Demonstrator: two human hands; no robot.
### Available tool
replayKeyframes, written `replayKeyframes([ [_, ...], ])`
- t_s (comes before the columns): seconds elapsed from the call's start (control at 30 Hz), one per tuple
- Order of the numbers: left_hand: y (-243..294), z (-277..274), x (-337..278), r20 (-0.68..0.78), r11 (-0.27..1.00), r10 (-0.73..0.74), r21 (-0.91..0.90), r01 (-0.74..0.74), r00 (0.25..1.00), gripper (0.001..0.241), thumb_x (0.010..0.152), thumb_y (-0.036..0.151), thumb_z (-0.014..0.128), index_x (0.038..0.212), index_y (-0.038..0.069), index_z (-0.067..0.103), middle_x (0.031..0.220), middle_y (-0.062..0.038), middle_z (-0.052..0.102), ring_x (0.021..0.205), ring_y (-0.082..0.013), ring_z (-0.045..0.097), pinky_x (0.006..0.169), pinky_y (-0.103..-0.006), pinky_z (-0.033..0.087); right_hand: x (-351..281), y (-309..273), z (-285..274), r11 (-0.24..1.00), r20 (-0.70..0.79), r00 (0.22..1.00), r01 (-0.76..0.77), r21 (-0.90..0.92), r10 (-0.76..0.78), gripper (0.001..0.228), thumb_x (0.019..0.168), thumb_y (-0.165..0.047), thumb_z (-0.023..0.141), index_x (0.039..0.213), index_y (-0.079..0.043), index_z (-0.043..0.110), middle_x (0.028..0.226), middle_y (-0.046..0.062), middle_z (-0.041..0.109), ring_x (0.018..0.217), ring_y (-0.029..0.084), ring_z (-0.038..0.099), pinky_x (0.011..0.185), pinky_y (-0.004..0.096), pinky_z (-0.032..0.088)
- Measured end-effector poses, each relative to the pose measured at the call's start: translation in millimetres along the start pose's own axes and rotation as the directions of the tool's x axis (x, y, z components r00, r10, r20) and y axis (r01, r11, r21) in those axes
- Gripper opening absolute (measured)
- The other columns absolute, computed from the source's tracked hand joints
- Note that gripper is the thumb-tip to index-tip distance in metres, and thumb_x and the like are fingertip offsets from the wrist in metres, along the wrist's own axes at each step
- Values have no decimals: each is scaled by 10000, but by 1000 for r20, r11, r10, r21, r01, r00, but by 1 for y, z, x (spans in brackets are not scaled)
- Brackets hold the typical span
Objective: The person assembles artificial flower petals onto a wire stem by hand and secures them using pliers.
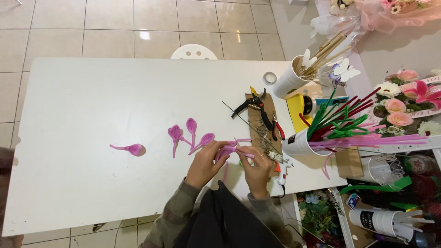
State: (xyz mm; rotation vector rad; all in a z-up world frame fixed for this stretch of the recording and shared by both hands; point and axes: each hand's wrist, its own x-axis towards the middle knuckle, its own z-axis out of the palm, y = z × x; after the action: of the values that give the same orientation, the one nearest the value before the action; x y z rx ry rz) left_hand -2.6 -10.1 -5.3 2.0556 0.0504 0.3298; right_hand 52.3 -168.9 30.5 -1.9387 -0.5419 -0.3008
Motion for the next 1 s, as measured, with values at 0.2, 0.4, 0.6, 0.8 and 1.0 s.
replayKeyframes([
  [0.2,13,-5,5,-107,996,64,-51,-70,992,295,907,132,748,1200,128,712,924,-65,695,670,-222,642,670,-362,550,-13,9,13,1000,-87,996,-20,17,21,96,874,-43,808,938,-113,823,864,96,788,826,261,772,768,373,574],
  [0.4,11,-16,6,-274,992,122,48,-113,954,223,858,52,777,1044,176,778,899,-6,680,816,-195,627,793,-318,529,-29,34,1,619,424,877,-466,632,227,610,897,-313,695,1329,114,636,1122,294,740,978,263,723,912,408,572],
  [0.6,5,-6,5,-212,963,139,-200,-182,967,268,831,21,782,1056,165,800,934,-32,738,899,-254,701,814,-368,561,-29,46,-6,727,422,839,-521,446,342,368,883,-24,760,1236,68,717,903,240,802,781,247,783,818,350,612],
  [0.8,12,-1,5,-110,838,-128,-544,49,986,190,872,9,754,1040,83,806,896,-118,750,846,-247,746,806,-373,609,-41,58,2,703,445,826,-543,459,347,224,828,39,816,1034,95,749,782,206,791,716,230,777,744,317,628],
  [1.0,-2,11,0,-60,785,-206,-607,128,977,129,894,41,774,1022,44,793,889,-143,729,840,-226,722,785,-394,611,-41,72,7,808,412,895,-366,462,170,105,782,16,865,874,24,814,876,176,771,847,215,686,815,370,569],
])
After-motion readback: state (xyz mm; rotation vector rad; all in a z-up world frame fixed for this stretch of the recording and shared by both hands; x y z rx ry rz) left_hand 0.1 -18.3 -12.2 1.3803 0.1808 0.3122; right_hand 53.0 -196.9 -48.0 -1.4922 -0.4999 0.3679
